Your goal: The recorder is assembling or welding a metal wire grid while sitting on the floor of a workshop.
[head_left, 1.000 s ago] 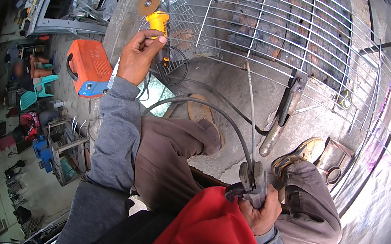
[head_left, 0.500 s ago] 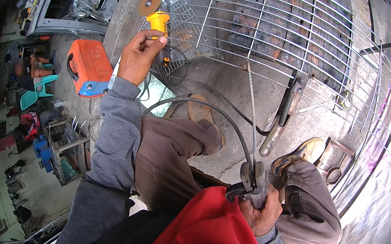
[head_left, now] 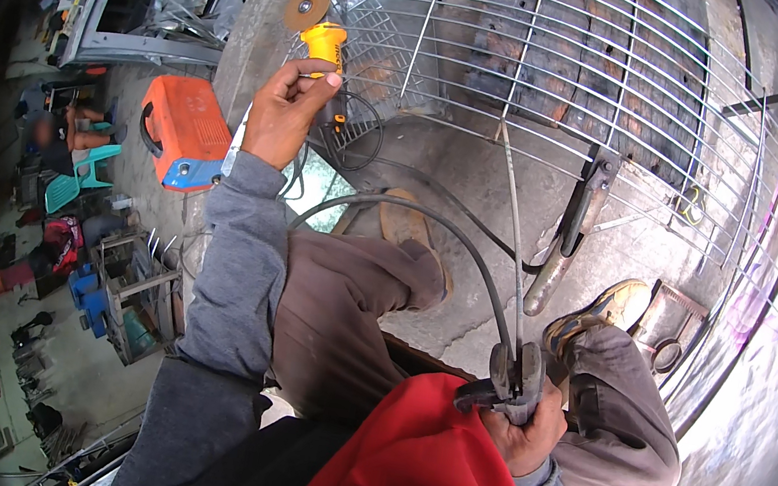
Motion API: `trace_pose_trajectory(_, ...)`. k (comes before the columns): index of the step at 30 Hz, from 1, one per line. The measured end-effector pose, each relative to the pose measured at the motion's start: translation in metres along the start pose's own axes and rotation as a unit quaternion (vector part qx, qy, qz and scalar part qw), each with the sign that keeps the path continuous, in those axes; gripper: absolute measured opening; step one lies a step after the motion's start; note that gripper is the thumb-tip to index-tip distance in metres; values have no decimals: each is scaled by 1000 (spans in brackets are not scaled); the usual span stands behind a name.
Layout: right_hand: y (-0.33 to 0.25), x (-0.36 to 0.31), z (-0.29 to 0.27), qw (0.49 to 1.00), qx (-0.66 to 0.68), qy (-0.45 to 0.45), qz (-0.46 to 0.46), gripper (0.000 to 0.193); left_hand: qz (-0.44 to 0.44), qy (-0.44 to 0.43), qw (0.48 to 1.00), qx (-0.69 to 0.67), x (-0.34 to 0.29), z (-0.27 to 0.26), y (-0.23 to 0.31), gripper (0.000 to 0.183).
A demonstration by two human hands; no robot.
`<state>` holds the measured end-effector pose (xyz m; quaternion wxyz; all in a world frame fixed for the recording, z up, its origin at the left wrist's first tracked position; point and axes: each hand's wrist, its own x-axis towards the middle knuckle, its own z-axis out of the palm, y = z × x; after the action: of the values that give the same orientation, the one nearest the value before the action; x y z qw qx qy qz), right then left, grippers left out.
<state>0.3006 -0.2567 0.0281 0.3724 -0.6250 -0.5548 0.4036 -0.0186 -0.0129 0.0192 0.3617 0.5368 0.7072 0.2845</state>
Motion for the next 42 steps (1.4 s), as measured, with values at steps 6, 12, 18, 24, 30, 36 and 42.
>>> trace_pose_trajectory(6,-3,5,0,1000,-6,3,-24,52,-2,1,1000,-6,-2,-2,2,31)
trace_pose_trajectory(12,-4,4,0,1000,-2,-1,-24,50,-74,18,995,-63,2,-2,0,32)
trace_pose_trajectory(18,-6,6,-2,1000,8,-5,-27,47,-132,-17,981,-138,0,-2,4,31)
trace_pose_trajectory(24,-8,7,-3,1000,19,-17,-15,47,-118,-14,984,-133,1,-2,0,29)
trace_pose_trajectory(30,-9,10,-4,999,19,-9,-27,46,-115,-9,983,-141,2,-2,-1,28)
trace_pose_trajectory(36,-6,13,-7,998,49,-22,-42,45,-116,-7,983,-142,1,-1,3,24)
trace_pose_trajectory(42,-8,14,-7,998,35,-6,-46,46,-114,-5,983,-142,0,-1,4,24)
